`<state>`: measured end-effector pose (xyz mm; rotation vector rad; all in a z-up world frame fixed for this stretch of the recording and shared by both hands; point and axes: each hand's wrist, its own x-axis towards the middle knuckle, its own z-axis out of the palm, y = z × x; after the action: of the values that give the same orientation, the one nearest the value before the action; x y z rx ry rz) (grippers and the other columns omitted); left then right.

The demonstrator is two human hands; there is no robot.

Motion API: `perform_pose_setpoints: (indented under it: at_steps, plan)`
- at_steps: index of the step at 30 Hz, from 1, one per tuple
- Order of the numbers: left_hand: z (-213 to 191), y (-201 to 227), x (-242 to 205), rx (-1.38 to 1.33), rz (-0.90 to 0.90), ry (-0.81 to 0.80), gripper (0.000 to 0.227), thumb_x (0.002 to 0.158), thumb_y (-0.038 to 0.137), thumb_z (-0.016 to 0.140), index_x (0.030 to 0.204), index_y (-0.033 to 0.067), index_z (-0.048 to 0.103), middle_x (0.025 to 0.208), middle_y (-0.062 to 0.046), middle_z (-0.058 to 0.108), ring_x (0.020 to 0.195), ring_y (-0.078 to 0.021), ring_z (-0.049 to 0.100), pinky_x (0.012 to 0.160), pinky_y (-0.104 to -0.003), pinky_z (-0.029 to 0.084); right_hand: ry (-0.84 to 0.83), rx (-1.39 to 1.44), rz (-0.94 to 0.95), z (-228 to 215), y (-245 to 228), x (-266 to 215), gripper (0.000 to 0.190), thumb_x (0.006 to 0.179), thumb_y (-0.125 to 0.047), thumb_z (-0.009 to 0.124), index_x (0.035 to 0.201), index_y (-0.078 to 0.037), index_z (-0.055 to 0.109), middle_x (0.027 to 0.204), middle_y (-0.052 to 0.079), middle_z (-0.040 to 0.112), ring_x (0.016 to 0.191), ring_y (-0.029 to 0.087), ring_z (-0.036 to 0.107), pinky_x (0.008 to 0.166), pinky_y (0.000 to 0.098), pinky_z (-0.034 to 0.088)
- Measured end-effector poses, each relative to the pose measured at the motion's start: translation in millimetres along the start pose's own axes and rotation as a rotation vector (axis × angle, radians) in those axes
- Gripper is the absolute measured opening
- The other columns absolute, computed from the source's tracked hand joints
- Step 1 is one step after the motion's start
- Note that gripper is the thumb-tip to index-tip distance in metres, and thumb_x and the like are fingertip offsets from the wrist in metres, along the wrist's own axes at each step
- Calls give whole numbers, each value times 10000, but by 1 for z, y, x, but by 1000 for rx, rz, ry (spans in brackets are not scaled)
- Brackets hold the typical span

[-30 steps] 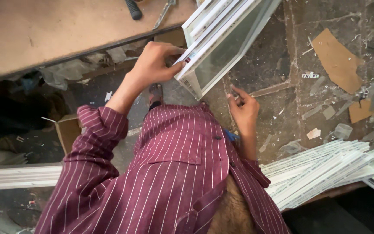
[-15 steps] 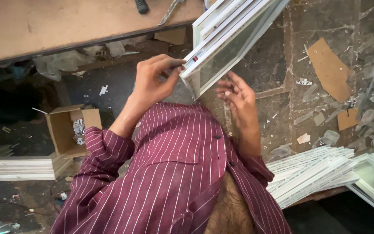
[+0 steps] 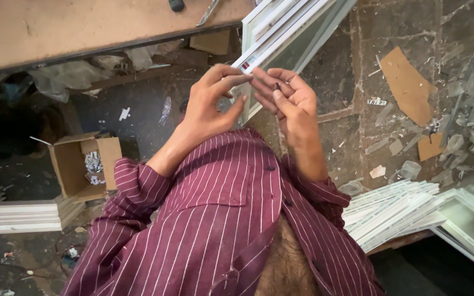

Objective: The person assembles white window frames by hand, inserting small hardware pieces into the frame channels and aligning the frame sections. The person handles multiple frame units and small metal parts on a cluttered workbench.

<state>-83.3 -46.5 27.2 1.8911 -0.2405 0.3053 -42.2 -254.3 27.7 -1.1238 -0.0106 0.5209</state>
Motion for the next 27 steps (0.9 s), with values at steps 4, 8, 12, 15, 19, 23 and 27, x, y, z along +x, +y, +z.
perform_pose_setpoints:
  at_steps: [4, 8, 12, 15, 19, 23, 27]
  plan:
    - [4, 6, 0, -16, 18, 58, 388, 896, 37, 755, 1278, 84, 706, 1274, -95, 636, 1108, -229, 697, 788, -290, 610, -62, 17, -8, 7, -5, -6, 467, 1059, 38, 412, 1515, 68, 316, 1624, 263, 384, 1487, 347, 463, 1179, 422, 507]
    - [9, 12, 0, -23, 1, 113, 308, 924, 63, 798, 1220, 101, 721, 1259, -79, 642, 1070, -197, 703, 760, -272, 602, -129, 42, -20, 11, -2, -9, 610, 1074, 31, 430, 1636, 56, 195, 1701, 196, 315, 1546, 309, 408, 1222, 395, 454]
    - [10, 13, -1, 7, 37, 131, 263, 905, 66, 820, 1157, 107, 759, 1225, -76, 655, 1063, -199, 701, 751, -290, 580, -149, 107, -4, 11, 4, -11, 655, 1080, 47, 460, 1666, 61, 169, 1688, 192, 373, 1313, 202, 550, 1081, 338, 509]
    - [11, 11, -1, -9, 65, 146, 240, 882, 56, 831, 1110, 99, 768, 1209, -77, 657, 1073, -213, 696, 762, -302, 578, -172, 166, -11, 9, 7, -13, 690, 1083, 66, 485, 1685, 57, 149, 1692, 176, 382, 1120, 128, 565, 961, 275, 525]
    - [15, 9, -2, -24, 115, 169, 221, 858, 31, 840, 1052, 105, 764, 1186, -65, 647, 1080, -200, 697, 835, -325, 584, -131, 64, 17, 5, 13, -11, 684, 1023, 70, 497, 1639, 57, 199, 1590, 188, 466, 1029, 106, 572, 848, 240, 498]
    - [20, 9, -5, -113, -10, 137, 181, 847, -10, 806, 1001, 73, 763, 1161, -84, 646, 1005, -191, 708, 763, -280, 597, -199, 43, -23, 3, 21, -10, 580, 1089, 88, 507, 1649, 76, 355, 1381, 193, 632, 949, 88, 548, 803, 228, 460]
    - [22, 10, -4, -157, 20, 122, 170, 860, -41, 773, 1000, 20, 697, 1150, -106, 618, 985, -214, 696, 779, -284, 591, -156, -43, -10, 3, 21, -12, 525, 1070, 72, 524, 1587, 70, 433, 1340, 152, 659, 922, 91, 564, 767, 217, 467]
